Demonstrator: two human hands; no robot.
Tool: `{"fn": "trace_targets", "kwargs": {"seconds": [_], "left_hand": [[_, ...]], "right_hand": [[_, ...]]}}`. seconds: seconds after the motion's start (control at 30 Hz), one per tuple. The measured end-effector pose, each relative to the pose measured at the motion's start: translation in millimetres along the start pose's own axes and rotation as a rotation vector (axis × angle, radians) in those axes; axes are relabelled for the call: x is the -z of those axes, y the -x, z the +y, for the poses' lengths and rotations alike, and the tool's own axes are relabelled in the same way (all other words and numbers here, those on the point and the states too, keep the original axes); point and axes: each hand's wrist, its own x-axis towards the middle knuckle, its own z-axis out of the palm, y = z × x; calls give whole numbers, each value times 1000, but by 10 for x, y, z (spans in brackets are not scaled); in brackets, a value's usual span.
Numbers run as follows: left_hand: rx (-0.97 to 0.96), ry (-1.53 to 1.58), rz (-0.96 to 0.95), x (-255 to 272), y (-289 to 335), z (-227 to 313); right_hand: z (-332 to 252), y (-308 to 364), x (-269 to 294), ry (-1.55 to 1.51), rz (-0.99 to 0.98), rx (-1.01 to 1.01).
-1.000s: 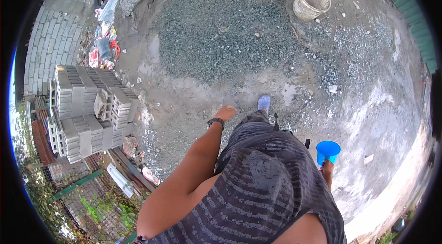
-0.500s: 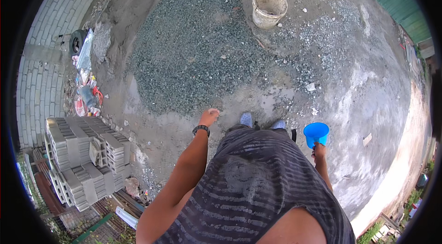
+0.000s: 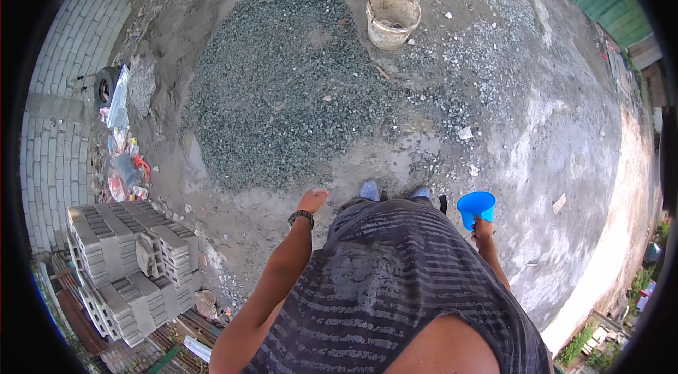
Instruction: The person pours water from a blue scoop onto a pile of gravel and sand on the ground.
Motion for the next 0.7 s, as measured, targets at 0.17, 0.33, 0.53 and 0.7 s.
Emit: {"fn": "trace_targets", "kwargs": {"seconds": [0.17, 0.33, 0.53, 0.7], "left_hand": [[-42, 45, 70, 82, -61, 425], [-96, -3, 120, 127, -21, 400], [-99, -101, 79, 55, -57, -250], [-54, -61, -13, -49, 53, -384]], "right_hand": [[-139, 20, -116, 8, -15, 36], [-242, 57, -200, -10, -59, 59], [-254, 142, -355, 53, -83, 67], [-134, 90, -382, 107, -133, 46]]}}
